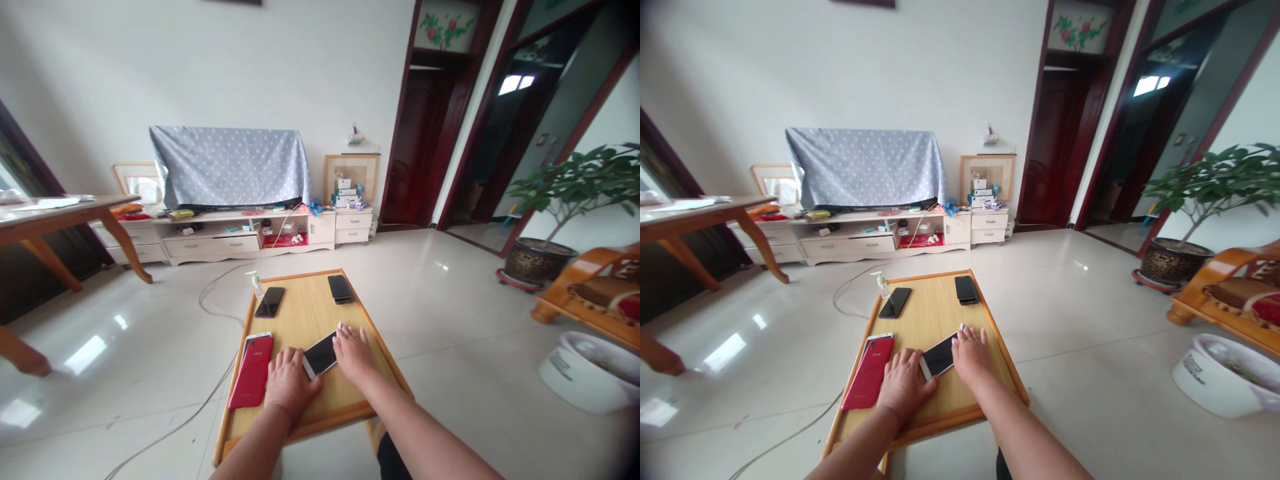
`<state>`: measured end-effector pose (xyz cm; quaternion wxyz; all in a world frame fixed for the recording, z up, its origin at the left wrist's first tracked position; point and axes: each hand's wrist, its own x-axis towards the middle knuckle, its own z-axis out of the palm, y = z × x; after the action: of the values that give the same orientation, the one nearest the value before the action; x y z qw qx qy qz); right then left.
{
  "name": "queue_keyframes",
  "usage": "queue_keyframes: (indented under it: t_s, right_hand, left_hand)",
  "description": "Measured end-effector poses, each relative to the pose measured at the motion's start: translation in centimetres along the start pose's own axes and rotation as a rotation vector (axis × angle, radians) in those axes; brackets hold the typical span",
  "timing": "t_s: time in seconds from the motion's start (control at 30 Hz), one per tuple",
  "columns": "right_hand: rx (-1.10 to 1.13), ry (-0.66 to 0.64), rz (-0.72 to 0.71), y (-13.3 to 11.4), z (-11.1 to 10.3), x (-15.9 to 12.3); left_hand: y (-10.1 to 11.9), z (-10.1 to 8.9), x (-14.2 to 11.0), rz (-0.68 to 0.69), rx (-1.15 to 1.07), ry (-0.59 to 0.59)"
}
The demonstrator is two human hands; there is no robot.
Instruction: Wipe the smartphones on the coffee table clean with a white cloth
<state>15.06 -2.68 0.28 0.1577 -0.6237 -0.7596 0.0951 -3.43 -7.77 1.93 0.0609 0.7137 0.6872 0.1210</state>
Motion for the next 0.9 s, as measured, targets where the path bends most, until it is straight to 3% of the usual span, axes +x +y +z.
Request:
queue_keyframes:
  t_s: [0.27,0.43,0.53,0.63,0.8,0.9]
  right_hand:
    - [-0.033,-0.014,-0.163,2.0,0.4,-5.9]
    - [-0.011,0.013,-0.082,0.0,-0.1,-5.3]
    - [0.070,0.002,-0.224,-1.9,0.3,-5.4]
    - [0.109,-0.018,-0.321,-2.2,0.3,-5.2]
    - [0.012,0.039,-0.042,-0.4,0.1,-3.4]
    - [0.039,0.019,-0.141,-0.6,0.8,-3.6]
  left_hand:
    - [-0.4,0.5,0.1,0.009,0.001,-0.003]
    - [-0.4,0.4,0.1,0.005,-0.010,0.008]
    - [-0.5,0.3,0.1,0.005,-0.008,-0.012]
    - [-0.5,0.1,0.1,0.003,-0.010,-0.036]
    - [-0.3,-0.1,0.1,0.004,-0.007,-0.032]
    - [-0.2,-0.1,0.1,0.001,-0.016,-0.012]
